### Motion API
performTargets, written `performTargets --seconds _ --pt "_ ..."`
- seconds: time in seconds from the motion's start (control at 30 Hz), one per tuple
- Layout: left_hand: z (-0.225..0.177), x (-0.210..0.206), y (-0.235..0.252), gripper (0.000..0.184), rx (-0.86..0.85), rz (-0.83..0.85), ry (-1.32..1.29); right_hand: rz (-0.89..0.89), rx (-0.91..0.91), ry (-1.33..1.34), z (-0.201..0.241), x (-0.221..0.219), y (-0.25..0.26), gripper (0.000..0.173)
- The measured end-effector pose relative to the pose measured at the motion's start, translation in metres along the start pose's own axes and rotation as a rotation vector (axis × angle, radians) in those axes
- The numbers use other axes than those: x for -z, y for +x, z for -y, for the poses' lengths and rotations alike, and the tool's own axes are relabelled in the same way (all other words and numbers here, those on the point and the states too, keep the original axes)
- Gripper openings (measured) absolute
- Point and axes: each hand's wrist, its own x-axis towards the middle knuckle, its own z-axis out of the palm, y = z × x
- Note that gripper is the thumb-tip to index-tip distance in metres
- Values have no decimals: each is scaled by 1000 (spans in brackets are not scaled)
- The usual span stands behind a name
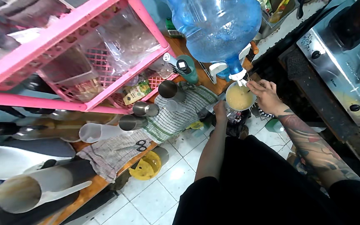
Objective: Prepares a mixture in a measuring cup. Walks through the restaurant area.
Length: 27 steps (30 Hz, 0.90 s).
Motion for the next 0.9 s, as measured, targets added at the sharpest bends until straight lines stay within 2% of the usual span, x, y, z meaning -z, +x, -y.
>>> performTargets --seconds 0.9 --pt "5 0 5 32 -13 -15 -39 -7 7 -3 -1 -1 -1 71"
